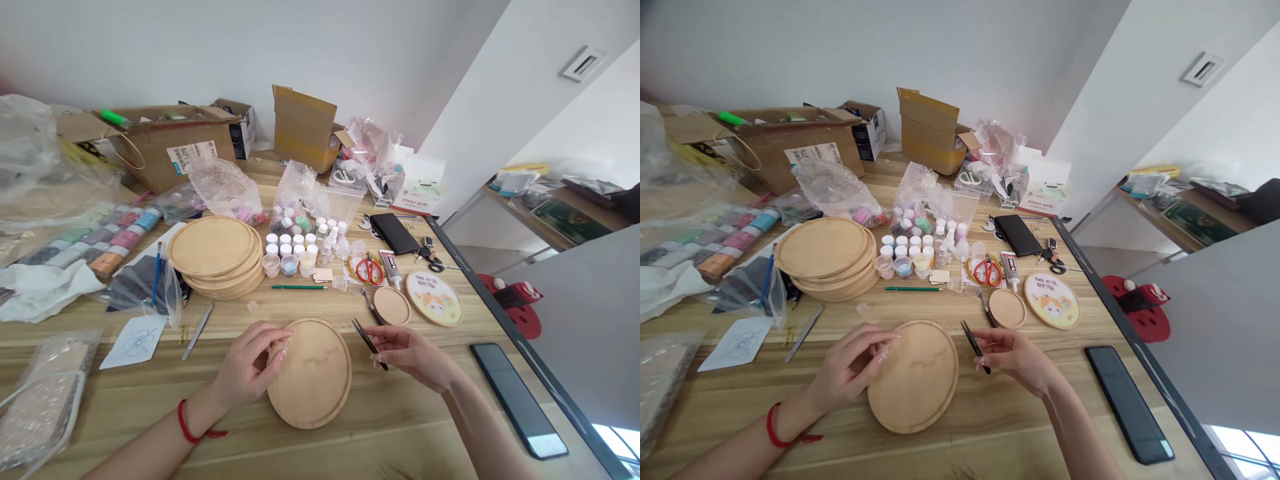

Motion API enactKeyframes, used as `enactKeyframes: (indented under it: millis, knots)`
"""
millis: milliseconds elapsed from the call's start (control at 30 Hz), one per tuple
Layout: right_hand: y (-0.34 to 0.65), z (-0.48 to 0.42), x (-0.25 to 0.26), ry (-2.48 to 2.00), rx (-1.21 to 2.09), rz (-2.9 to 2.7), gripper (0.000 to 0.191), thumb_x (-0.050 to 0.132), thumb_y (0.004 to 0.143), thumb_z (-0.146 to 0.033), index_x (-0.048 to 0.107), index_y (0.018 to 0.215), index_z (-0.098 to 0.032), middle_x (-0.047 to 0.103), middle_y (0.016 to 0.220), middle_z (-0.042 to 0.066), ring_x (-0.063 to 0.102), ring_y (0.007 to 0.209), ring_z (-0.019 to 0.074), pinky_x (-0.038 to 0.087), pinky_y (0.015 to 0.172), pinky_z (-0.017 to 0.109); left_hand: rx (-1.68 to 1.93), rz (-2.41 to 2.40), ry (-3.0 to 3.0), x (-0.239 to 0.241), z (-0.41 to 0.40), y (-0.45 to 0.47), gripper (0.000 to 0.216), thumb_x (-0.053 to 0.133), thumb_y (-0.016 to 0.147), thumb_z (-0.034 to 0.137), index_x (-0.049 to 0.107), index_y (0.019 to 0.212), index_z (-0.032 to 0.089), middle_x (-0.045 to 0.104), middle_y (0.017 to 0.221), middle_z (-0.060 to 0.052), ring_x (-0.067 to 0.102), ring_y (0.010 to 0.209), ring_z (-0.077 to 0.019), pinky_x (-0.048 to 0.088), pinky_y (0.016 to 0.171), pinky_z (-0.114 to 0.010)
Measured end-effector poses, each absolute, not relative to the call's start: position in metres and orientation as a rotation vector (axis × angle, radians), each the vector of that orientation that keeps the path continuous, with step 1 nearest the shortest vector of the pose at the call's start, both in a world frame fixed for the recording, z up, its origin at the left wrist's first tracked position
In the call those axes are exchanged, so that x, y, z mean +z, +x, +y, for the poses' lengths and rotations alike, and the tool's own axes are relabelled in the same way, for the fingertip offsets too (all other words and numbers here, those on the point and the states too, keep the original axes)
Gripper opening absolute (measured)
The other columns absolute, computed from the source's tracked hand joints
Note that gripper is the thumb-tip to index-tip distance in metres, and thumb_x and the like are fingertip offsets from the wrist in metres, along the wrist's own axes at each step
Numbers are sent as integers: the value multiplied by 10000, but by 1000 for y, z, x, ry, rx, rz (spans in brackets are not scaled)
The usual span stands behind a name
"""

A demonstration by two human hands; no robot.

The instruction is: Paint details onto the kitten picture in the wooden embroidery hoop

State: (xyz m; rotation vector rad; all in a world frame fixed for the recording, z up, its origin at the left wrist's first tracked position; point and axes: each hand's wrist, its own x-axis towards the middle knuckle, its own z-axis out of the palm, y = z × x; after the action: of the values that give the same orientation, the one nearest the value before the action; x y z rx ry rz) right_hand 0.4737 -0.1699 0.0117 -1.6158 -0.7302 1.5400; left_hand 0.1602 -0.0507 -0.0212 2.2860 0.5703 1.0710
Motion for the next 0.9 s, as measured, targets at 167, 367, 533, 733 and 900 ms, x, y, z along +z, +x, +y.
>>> enactKeyframes:
  millis: [167, 367, 533, 733, 900]
  knots:
    - [469, -166, -1, -1326, 1666, -468, 410, 889, 609, -203, 813, 1011, -199, 769, 1039, 55, 685, 785, 120, 540, 752, 227, 1073, 556, 2293, -22, -50, 160, 263, 540, 906, 104, 662, 1125, 180, 689, 960, -57, 645, 795, -122, 547, 705, -221]
    - [461, -160, -13, -1175, 1653, -292, 470, 959, 609, -227, 800, 1050, -193, 770, 991, 34, 699, 854, 91, 549, 856, 159, 1055, 576, 2298, -25, -50, 161, 220, 550, 911, 97, 681, 1066, 181, 689, 939, -53, 656, 827, -126, 548, 749, -228]
    - [458, -157, -8, -1292, 1563, -398, 447, 945, 661, -338, 758, 1028, -166, 754, 895, 40, 699, 751, 105, 575, 740, 208, 1054, 585, 2301, -24, -50, 162, 212, 552, 913, 93, 684, 1053, 181, 695, 919, -51, 660, 837, -132, 546, 754, -233]
    - [464, -143, -7, -1741, 1257, -732, 484, 787, 735, -580, 690, 934, -150, 668, 622, -16, 458, 409, 56, 355, 399, 192, 1059, 587, 2295, -26, -50, 162, 195, 556, 911, 101, 683, 1037, 179, 699, 915, -49, 663, 840, -135, 542, 758, -240]
    - [471, -129, -10, -1989, 1166, -755, 326, 582, 924, -440, 622, 747, -169, 543, 409, -42, 466, 300, 92, 292, 321, 189, 1054, 585, 2290, -27, -49, 162, 187, 566, 906, 102, 681, 1027, 187, 696, 893, -38, 651, 825, -129, 532, 744, -235]
